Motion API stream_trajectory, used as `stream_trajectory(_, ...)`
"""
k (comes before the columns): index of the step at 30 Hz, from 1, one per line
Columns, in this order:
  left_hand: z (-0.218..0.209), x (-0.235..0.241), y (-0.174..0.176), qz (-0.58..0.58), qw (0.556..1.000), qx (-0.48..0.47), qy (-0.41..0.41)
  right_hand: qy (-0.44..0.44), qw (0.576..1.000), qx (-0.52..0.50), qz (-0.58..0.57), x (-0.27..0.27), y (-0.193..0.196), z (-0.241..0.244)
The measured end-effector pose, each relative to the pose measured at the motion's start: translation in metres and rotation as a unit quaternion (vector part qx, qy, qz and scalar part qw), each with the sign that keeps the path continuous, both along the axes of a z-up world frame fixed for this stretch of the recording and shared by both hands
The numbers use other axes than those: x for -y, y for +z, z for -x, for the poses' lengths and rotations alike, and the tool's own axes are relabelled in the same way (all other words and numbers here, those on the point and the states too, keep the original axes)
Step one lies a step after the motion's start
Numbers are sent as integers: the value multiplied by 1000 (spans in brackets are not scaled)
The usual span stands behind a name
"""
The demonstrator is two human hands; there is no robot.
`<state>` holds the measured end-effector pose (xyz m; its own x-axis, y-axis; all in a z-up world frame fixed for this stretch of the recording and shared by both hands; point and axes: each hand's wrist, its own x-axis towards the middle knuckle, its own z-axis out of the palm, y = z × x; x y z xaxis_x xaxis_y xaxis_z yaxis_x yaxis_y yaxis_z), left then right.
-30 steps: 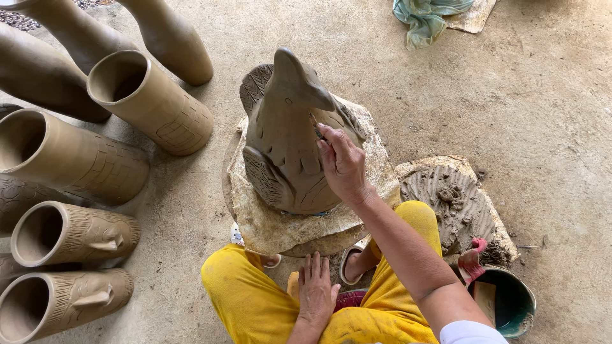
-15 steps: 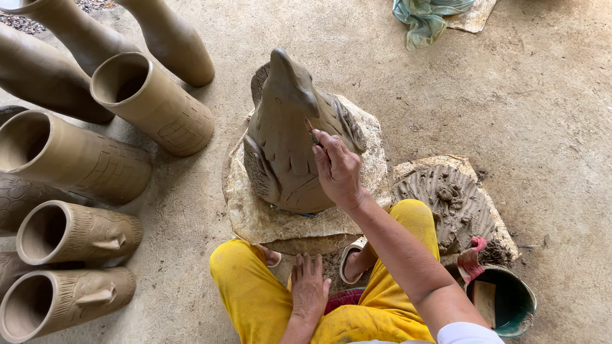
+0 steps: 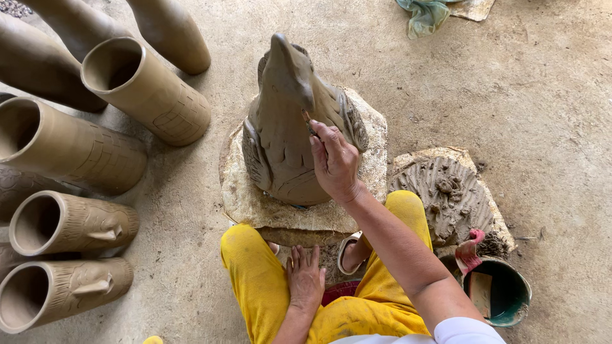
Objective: The person carves decorative details into a clay bird sculpture using a metal stylus tool, alternating between carving and smoothing the clay with their fingers.
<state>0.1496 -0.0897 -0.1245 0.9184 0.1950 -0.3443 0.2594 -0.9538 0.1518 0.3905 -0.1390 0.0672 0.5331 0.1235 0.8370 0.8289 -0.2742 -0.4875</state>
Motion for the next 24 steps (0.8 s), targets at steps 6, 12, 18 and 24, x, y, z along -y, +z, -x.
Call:
stream_trajectory(6,3,-3,-19,-10,1000,30,1,-11,1000,8,-11,-8,-6,-9)
stream_trajectory(12,1,-1,-18,-3,999,45,-9,8,1000,3,-7,-4,4,-6)
stream_trajectory(18,0,2,-8,13,999,39,-5,8,1000,3,14,1,5,3)
stream_trajectory(24,0,1,-8,10,999,30,-7,-4,999,-48,12,8,6,2)
